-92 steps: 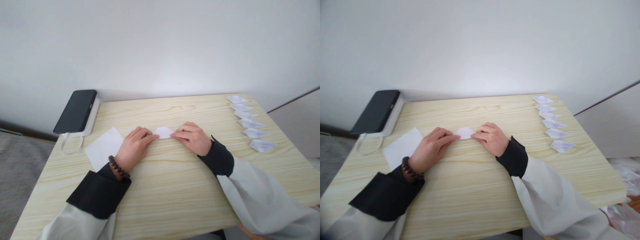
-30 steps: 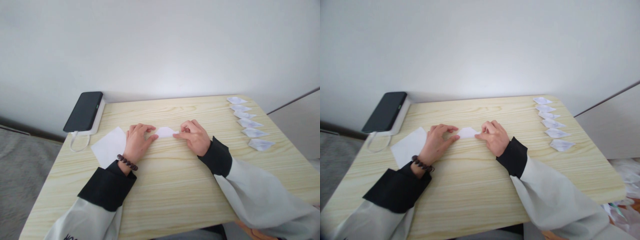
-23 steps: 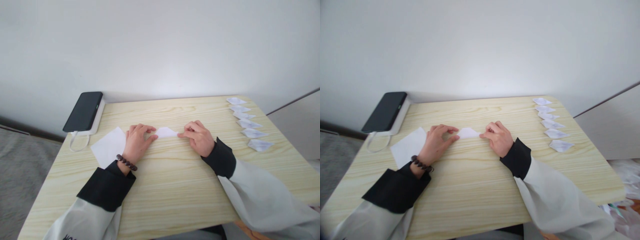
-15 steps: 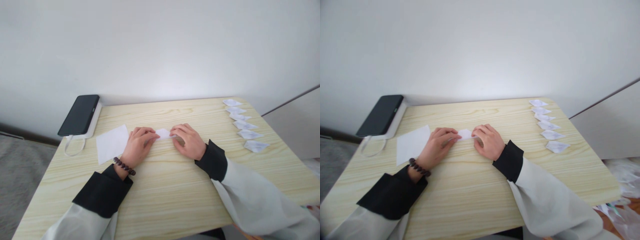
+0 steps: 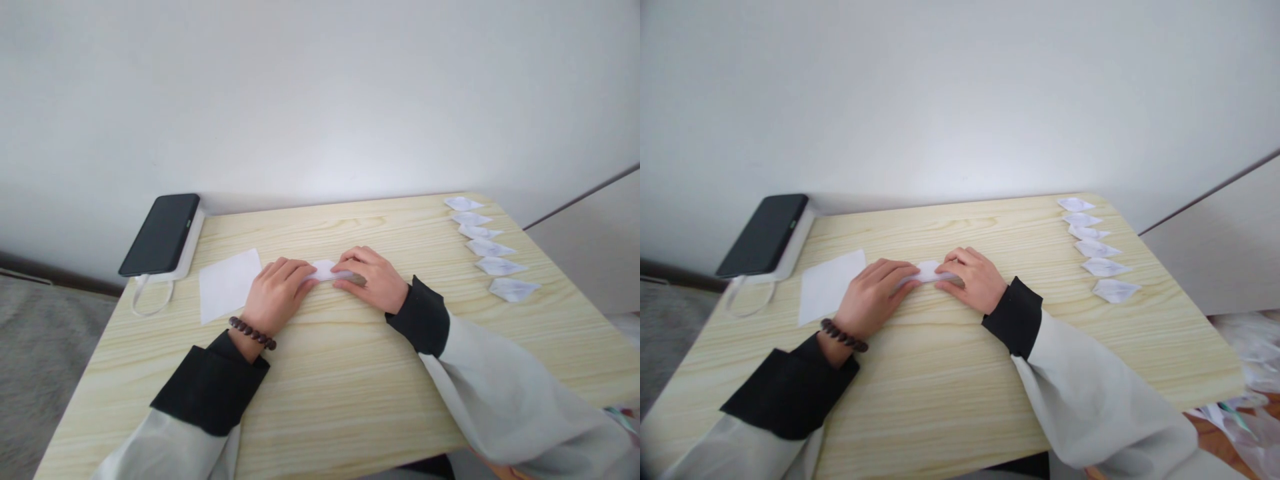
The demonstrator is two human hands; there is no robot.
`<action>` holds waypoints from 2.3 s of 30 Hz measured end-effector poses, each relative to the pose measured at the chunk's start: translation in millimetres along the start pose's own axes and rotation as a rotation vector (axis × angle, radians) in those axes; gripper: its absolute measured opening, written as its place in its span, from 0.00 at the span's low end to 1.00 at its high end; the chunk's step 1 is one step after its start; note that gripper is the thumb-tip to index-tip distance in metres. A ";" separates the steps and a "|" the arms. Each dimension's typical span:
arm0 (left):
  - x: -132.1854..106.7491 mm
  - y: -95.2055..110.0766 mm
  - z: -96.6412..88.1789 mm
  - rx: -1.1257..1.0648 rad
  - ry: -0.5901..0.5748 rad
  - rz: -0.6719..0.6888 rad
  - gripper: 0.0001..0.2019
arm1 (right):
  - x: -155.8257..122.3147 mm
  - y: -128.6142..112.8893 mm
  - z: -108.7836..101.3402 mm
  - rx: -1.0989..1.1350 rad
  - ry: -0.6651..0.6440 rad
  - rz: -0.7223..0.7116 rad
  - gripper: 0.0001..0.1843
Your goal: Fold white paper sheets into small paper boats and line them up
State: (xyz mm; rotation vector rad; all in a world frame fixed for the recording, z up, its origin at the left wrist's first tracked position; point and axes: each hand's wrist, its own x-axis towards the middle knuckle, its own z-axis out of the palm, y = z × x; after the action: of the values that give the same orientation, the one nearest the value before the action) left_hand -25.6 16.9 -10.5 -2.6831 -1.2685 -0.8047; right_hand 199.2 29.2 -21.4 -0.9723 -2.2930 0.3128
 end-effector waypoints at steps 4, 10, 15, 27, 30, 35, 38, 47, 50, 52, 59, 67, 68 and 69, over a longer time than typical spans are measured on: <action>1.5 0.8 -2.8 0.048 0.068 0.030 0.07 | -0.2 -1.5 -0.4 -0.022 0.044 -0.032 0.11; 4.6 7.4 -5.4 -0.004 0.137 0.100 0.06 | 0.4 -10.7 -1.5 -0.131 0.178 -0.114 0.08; 7.4 13.2 -7.5 -0.024 0.199 0.155 0.04 | 2.9 -22.9 3.4 -0.167 0.194 -0.164 0.06; 5.0 14.9 -16.0 0.056 0.254 0.113 0.04 | 3.0 -16.0 -9.6 -0.223 0.159 -0.251 0.07; 4.2 11.4 -17.0 0.087 0.261 0.097 0.04 | 1.6 -10.1 -13.2 -0.223 0.164 -0.250 0.07; 2.6 7.0 -18.0 0.112 0.247 0.097 0.04 | 0.1 -4.1 -15.9 -0.219 0.140 -0.244 0.08; 1.2 2.6 -17.7 0.123 0.247 0.071 0.05 | -1.4 0.8 -19.4 -0.210 0.146 -0.200 0.09; 0.2 4.0 -18.1 0.069 0.199 -0.042 0.07 | -1.0 2.9 -19.1 -0.233 0.181 -0.179 0.08; 0.6 9.4 -18.1 0.007 0.129 -0.019 0.13 | 1.0 -8.8 -12.9 -0.248 0.166 -0.200 0.07; 1.0 12.5 -16.1 -0.016 0.114 0.048 0.12 | 2.1 -17.6 -9.2 -0.235 0.171 -0.209 0.06; 0.2 12.8 -12.1 -0.036 0.117 0.113 0.04 | 4.6 -25.0 -8.0 -0.190 0.131 -0.199 0.08; -2.7 5.5 -14.3 -0.017 0.121 0.012 0.04 | 4.9 -4.2 -17.6 -0.108 0.052 -0.210 0.09; -2.7 4.4 -14.6 -0.015 0.131 -0.002 0.05 | 3.7 -0.8 -19.1 -0.105 0.049 -0.199 0.08; -2.6 3.3 -15.0 -0.010 0.148 -0.018 0.05 | 2.3 2.8 -20.6 -0.100 0.050 -0.184 0.08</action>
State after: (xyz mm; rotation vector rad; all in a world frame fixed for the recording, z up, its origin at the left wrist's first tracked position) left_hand -31.0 8.7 1.7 -2.5685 -1.2592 -0.9936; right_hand 212.5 32.4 -5.5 -0.8000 -2.3502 0.0967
